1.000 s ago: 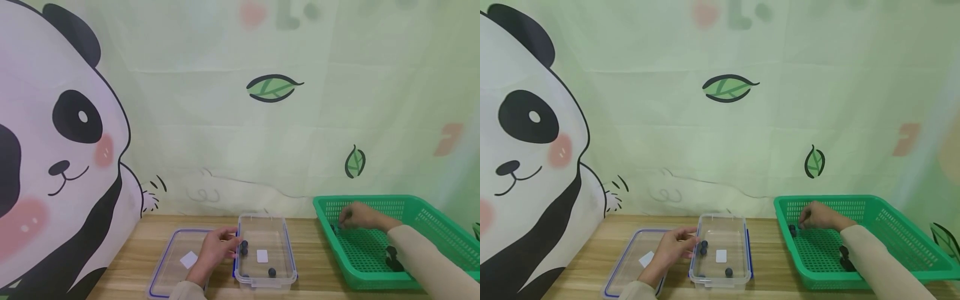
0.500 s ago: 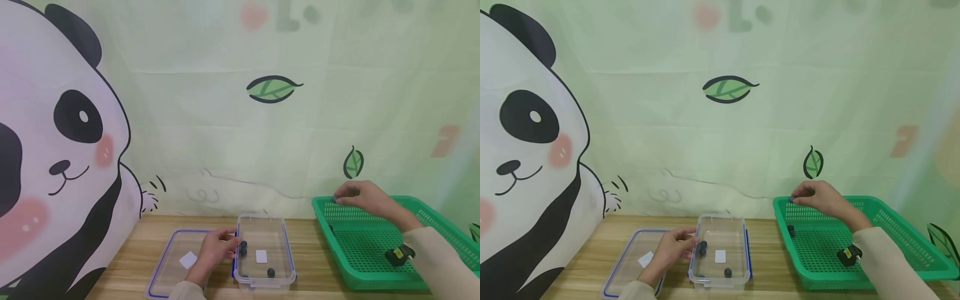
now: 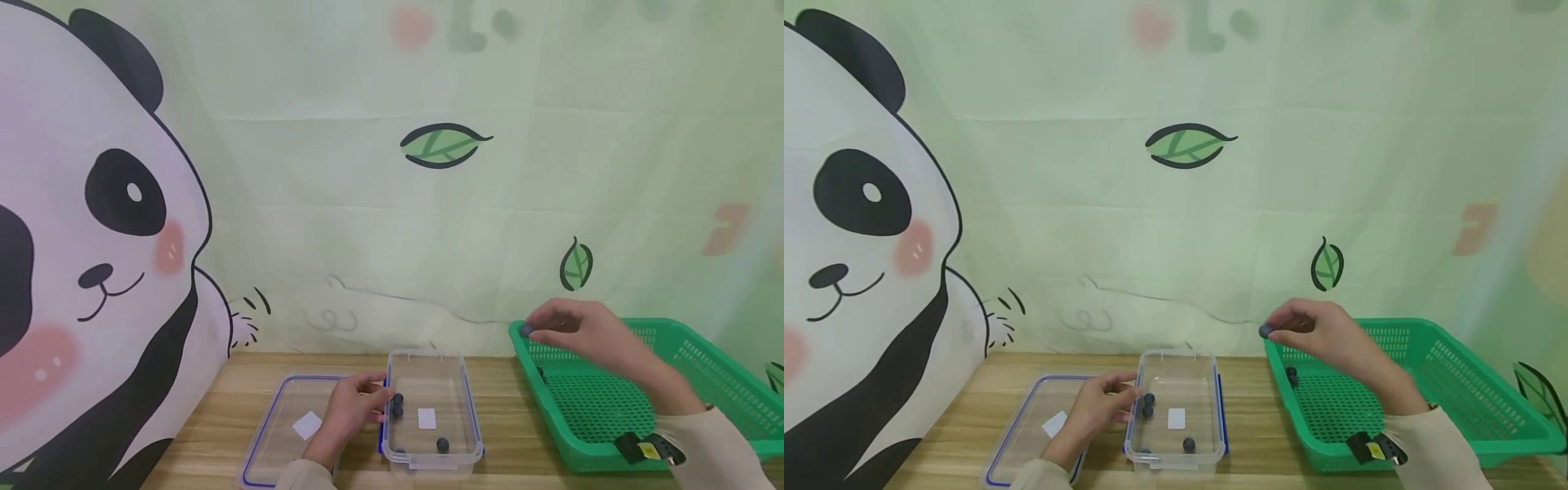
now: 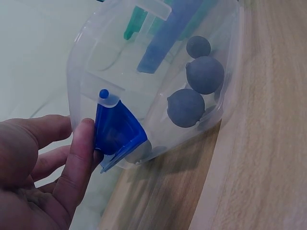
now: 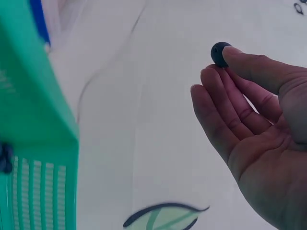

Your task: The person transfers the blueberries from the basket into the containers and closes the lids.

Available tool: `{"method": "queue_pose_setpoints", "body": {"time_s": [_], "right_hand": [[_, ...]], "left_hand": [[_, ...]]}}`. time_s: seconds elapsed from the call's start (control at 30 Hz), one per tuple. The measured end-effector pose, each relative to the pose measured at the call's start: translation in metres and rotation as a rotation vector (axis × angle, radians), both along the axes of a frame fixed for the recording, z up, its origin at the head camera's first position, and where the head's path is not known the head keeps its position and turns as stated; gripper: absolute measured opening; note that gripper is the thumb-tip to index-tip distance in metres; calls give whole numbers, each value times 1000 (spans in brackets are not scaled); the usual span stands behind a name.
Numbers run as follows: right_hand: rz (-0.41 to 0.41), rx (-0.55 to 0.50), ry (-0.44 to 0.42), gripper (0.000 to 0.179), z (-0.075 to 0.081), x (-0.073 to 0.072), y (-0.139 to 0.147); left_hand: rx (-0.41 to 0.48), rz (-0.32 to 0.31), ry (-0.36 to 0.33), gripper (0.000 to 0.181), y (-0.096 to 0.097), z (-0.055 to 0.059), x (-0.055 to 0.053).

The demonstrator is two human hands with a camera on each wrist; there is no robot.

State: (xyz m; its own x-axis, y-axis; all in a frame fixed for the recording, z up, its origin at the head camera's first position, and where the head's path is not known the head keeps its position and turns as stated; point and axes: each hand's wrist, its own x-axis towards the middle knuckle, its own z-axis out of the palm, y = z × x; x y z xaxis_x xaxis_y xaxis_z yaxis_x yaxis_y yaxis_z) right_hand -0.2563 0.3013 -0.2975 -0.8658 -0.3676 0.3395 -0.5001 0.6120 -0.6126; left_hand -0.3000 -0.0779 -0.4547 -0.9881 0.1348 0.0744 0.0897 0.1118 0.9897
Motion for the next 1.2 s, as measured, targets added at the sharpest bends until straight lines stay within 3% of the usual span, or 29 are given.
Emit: {"method": "queue_pose_setpoints", "body": {"time_s": [0.27,0.5,0.8,1.2], "right_hand": [[22,-66,-58,15,-14,16,-29],[160,-123,-44,10,-39,16,-53],[231,-178,-131,9,-71,21,-78],[251,-88,-214,10,-101,17,-106]], "left_hand": [[13,-2,3,44,1,0,-1],[15,3,-20,46,1,1,0],[-5,12,-20,46,1,2,0],[9,7,4,45,1,1,1]]}}
